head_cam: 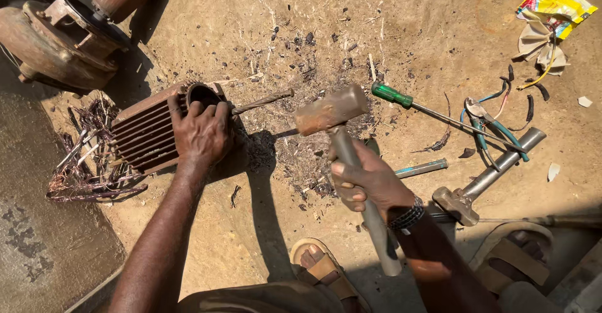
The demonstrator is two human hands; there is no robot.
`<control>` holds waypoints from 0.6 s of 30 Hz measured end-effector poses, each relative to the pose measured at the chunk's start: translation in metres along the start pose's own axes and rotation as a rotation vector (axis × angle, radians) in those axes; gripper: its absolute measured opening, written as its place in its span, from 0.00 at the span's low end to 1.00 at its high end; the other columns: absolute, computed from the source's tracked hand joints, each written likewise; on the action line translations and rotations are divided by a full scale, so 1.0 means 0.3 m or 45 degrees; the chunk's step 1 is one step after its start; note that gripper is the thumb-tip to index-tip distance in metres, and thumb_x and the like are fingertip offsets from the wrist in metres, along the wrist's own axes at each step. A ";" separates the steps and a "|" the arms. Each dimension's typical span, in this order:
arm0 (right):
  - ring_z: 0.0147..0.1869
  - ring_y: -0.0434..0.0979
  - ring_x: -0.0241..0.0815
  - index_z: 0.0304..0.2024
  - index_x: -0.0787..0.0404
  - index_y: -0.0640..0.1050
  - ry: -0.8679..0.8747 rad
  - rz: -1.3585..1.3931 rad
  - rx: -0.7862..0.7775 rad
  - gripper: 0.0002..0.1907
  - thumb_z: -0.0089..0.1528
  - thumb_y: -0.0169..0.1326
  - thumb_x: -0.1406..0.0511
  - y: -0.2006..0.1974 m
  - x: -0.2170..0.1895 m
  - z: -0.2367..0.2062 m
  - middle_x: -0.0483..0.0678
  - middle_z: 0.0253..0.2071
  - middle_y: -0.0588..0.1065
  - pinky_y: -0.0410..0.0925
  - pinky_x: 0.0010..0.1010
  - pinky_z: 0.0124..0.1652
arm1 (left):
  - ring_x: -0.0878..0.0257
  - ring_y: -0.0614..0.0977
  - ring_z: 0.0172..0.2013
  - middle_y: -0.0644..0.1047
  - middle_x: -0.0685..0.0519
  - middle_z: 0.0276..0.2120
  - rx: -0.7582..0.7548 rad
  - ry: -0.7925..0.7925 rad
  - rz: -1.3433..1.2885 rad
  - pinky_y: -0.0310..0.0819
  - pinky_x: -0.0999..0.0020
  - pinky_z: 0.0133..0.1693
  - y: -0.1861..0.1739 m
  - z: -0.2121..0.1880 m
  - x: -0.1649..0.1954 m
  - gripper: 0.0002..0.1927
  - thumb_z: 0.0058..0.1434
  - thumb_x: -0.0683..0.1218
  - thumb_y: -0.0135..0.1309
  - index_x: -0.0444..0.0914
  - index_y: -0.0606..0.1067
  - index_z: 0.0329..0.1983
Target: The person dismantles an old electric motor on a concrete floor to recover the copper windings. They hammer the motor stator with a mallet, pry at it with a long metal rod, pull burnt windings out by hand, cut components with pliers, and place extracted copper pieces onto a growing pile of scrap beside them.
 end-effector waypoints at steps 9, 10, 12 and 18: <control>0.29 0.61 0.26 0.35 0.58 0.64 -1.427 0.485 0.275 0.17 0.81 0.42 0.65 -0.355 -0.621 -0.421 0.38 0.27 0.60 0.59 0.20 0.32 | 0.56 0.82 0.50 0.83 0.59 0.43 0.028 0.002 -0.003 0.37 0.27 0.70 0.073 -0.014 0.003 0.14 0.75 0.46 0.41 0.57 0.74 0.56; 0.27 0.61 0.26 0.37 0.58 0.65 -1.616 0.529 0.413 0.13 0.79 0.44 0.66 -0.325 -0.628 -0.396 0.39 0.27 0.60 0.59 0.19 0.29 | 0.56 0.82 0.50 0.83 0.59 0.44 0.055 0.008 0.041 0.37 0.28 0.69 0.063 -0.017 0.001 0.14 0.74 0.47 0.40 0.58 0.74 0.55; 0.24 0.62 0.26 0.41 0.58 0.65 -1.662 0.574 0.761 0.07 0.74 0.48 0.67 -0.230 -0.484 -0.209 0.39 0.27 0.62 0.60 0.19 0.25 | 0.56 0.82 0.49 0.83 0.60 0.44 0.099 0.011 0.071 0.37 0.29 0.69 0.043 -0.017 -0.005 0.15 0.73 0.48 0.40 0.59 0.75 0.55; 0.20 0.61 0.24 0.50 0.58 0.67 0.023 0.334 0.029 0.11 0.66 0.52 0.67 -0.064 0.052 0.173 0.40 0.28 0.63 0.59 0.18 0.17 | 0.63 0.81 0.50 0.83 0.63 0.44 -0.165 -0.084 0.135 0.38 0.32 0.73 0.095 -0.019 -0.076 0.16 0.74 0.46 0.40 0.59 0.75 0.56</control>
Point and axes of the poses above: each hand's wrist, its own z-axis towards the middle knuckle, its own y-axis out of the palm, x = y × z, the point moved 9 cm from there along z, towards the middle knuckle
